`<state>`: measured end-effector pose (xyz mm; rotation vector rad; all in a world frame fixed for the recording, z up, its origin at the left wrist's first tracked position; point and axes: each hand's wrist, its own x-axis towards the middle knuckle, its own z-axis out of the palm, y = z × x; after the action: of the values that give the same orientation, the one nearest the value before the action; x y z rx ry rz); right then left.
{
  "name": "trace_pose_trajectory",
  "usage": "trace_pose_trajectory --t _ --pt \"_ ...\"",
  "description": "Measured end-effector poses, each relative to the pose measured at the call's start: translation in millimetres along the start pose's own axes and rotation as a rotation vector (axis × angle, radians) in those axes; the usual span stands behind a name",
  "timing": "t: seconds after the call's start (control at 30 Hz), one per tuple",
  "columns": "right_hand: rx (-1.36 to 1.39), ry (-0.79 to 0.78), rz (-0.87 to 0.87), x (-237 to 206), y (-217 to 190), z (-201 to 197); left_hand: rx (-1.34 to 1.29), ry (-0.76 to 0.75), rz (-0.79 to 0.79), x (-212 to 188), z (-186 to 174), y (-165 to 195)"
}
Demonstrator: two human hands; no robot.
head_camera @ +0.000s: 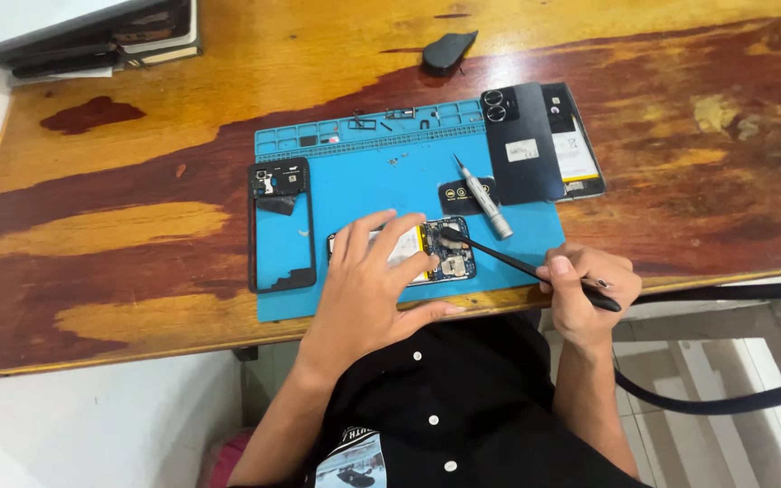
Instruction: The person pries open the back of a smartphone by hand, separates the back cover, and places the phone body on a blue repair mat. They then use a black pry tool to lift and work around the internal battery and board area of the opened phone, with a screwdriver and other phone parts on the mat.
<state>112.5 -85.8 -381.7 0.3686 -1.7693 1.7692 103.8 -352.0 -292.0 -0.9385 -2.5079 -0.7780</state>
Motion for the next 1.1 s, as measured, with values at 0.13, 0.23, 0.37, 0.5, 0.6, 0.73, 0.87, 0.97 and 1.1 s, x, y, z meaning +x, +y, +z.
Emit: trace_pose_trajectory --t 0.13,0.23,0.37,0.5,0.6,0.73,0.87,0.97,1.1 --pt "0.083 0.029 0.022 -1.2 4.5 -0.5 0.017 0.032 -0.004 -1.9 -2.4 0.0" --pt "0.115 0.024 0.014 -2.2 7.7 -2.4 0.048 0.028 0.024 -1.9 -0.4 -0.9" --pt "0.100 0.024 0.013 -4.1 9.0 -3.6 0.029 0.023 0.040 -1.9 2.0 -4.8" --pt "0.120 0.033 0.008 -4.4 9.7 -2.2 0.001 0.023 0.098 -5.8 2.0 -7.3" --pt "0.125 0.029 -0.005 -3.5 11.0 -2.0 0.046 0.029 0.107 -7.5 3.0 -7.1" --pt "0.127 0.036 -0.003 -5.2 11.5 -2.6 0.089 0.076 0.060 -6.8 4.9 -5.8" --pt "0.122 0.040 0.016 -5.5 11.5 -2.9 0.109 0.081 0.039 -5.2 5.1 -5.8" --pt "0.133 0.038 0.006 -4.9 11.2 -2.5 0.101 0.066 0.035 -5.6 5.0 -5.6" --pt "0.140 0.032 0.008 -4.2 9.8 -2.4 0.092 0.062 0.032 -5.5 6.2 -6.0"
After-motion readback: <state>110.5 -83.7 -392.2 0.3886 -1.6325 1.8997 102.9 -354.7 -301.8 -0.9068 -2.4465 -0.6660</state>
